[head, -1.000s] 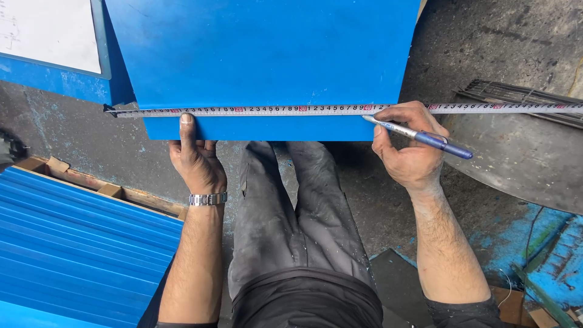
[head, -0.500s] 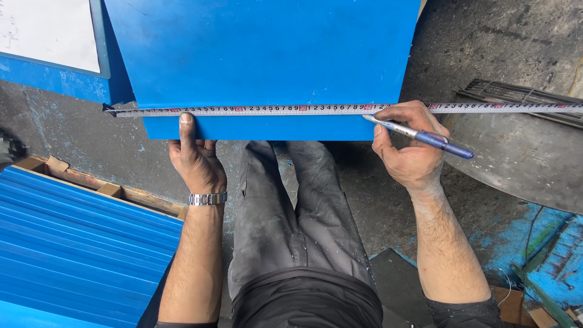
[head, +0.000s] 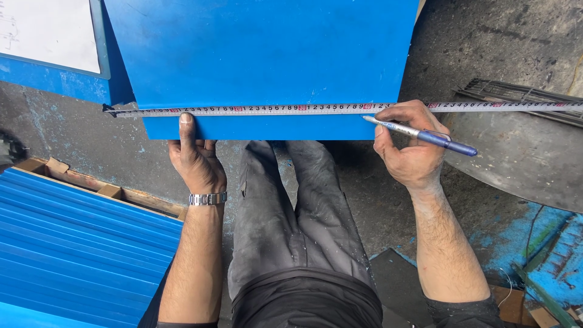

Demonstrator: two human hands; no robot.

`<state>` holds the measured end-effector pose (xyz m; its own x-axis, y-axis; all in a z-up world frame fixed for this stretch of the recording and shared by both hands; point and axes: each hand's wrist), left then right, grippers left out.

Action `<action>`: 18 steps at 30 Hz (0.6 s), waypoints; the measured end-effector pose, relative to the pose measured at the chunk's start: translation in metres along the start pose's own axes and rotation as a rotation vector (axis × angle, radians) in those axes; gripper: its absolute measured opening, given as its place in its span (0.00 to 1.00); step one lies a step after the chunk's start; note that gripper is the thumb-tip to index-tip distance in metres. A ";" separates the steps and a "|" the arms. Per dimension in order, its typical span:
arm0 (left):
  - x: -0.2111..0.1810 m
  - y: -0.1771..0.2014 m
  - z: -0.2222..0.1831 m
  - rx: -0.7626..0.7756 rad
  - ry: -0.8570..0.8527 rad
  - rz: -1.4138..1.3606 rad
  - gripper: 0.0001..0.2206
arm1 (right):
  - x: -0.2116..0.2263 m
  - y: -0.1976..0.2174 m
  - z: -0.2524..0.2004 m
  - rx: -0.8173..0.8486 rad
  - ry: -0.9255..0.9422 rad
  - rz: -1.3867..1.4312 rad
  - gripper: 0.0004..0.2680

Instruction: Measure blue industrial components using a tape measure and mark specific dimensions with a pen based on a technical specification sheet.

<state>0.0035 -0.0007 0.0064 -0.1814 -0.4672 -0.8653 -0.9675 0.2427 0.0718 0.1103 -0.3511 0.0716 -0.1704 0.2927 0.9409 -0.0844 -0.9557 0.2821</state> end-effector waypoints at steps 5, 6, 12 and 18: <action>-0.004 -0.004 -0.005 -0.002 0.006 -0.001 0.19 | -0.009 0.005 -0.004 -0.067 0.001 0.138 0.04; -0.008 -0.007 -0.009 -0.008 0.011 0.001 0.18 | -0.013 0.008 -0.005 -0.092 0.042 0.175 0.06; -0.027 -0.015 -0.025 0.073 0.038 -0.027 0.24 | -0.010 0.034 0.021 -0.066 0.389 -0.567 0.12; -0.027 -0.017 -0.027 0.056 0.029 -0.010 0.26 | -0.038 0.059 0.023 0.091 0.413 -0.736 0.16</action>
<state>0.0197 -0.0147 0.0420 -0.1778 -0.4945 -0.8508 -0.9579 0.2849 0.0346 0.1339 -0.4197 0.0570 -0.4497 0.8118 0.3725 -0.2379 -0.5108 0.8261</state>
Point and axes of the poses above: each hand's wrist, its own z-axis towards the middle knuckle, its own y-axis out of the back of the hand, x = y × z, and after that the axes turned 15 degrees about -x, right-handed
